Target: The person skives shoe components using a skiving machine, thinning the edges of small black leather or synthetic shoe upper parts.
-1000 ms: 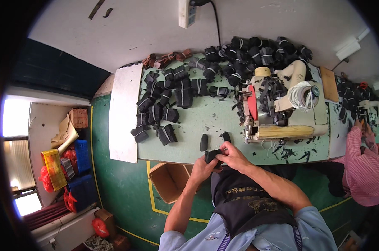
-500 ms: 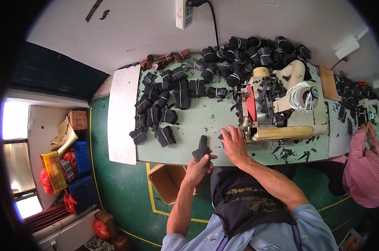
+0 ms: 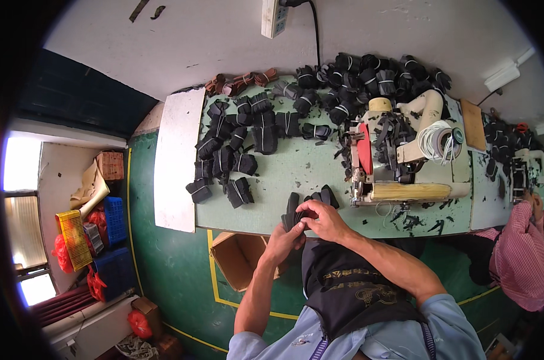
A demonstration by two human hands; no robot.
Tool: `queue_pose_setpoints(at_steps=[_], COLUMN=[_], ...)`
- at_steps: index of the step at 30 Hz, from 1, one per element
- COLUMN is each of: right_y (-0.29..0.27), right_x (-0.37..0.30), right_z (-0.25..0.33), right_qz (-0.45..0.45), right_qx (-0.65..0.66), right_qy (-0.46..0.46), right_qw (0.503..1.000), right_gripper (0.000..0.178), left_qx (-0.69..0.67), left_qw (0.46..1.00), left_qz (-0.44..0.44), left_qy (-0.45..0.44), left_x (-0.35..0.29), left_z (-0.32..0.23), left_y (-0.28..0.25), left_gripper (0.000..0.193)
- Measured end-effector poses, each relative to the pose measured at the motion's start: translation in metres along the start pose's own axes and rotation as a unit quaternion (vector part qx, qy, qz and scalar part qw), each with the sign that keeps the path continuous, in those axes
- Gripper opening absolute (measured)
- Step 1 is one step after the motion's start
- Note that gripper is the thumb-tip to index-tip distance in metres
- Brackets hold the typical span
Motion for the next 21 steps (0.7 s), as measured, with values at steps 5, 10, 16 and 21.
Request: queue_pose_setpoints(at_steps=[5, 10, 16, 21], right_y=[0.006, 0.014, 0.022, 0.024], right_x=[-0.001, -0.001, 0.017, 0.037], right_z=[-0.003, -0.006, -0.019, -0.016], right_qz=[-0.028, -0.037, -0.056, -0.130], right_qx=[-0.010, -0.018, -0.074, -0.274], right_qy=[-0.003, 0.001, 0.000, -0.071], right_qw=[1.000, 0.999, 0.996, 0.950], right_gripper=[0.022, 0.020, 0.020, 0.024], left_qx=[0.037, 0.033, 0.065, 0.114], left_qw=[0.999, 0.999, 0.985, 0.965], left_qz=[-0.015, -0.031, -0.153, -0.227], left_qy=[0.001, 0.001, 0.046, 0.071], left_x=[-0.001, 0.001, 0.002, -0.012], left_z=[-0.007, -0.001, 0.013, 0.020], left_y=[0.001, -0.007, -0.026, -0.042], left_gripper=[0.024, 0.025, 0.021, 0.025])
Point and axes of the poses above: each hand's wrist, its own x-axis towards the middle knuckle, its own y-axis out of the palm, z = x × y, the point moved 2 cm from there along x, towards the middle knuckle, and after that the axes turned 2 degrees about z, right-handed, at the moved point
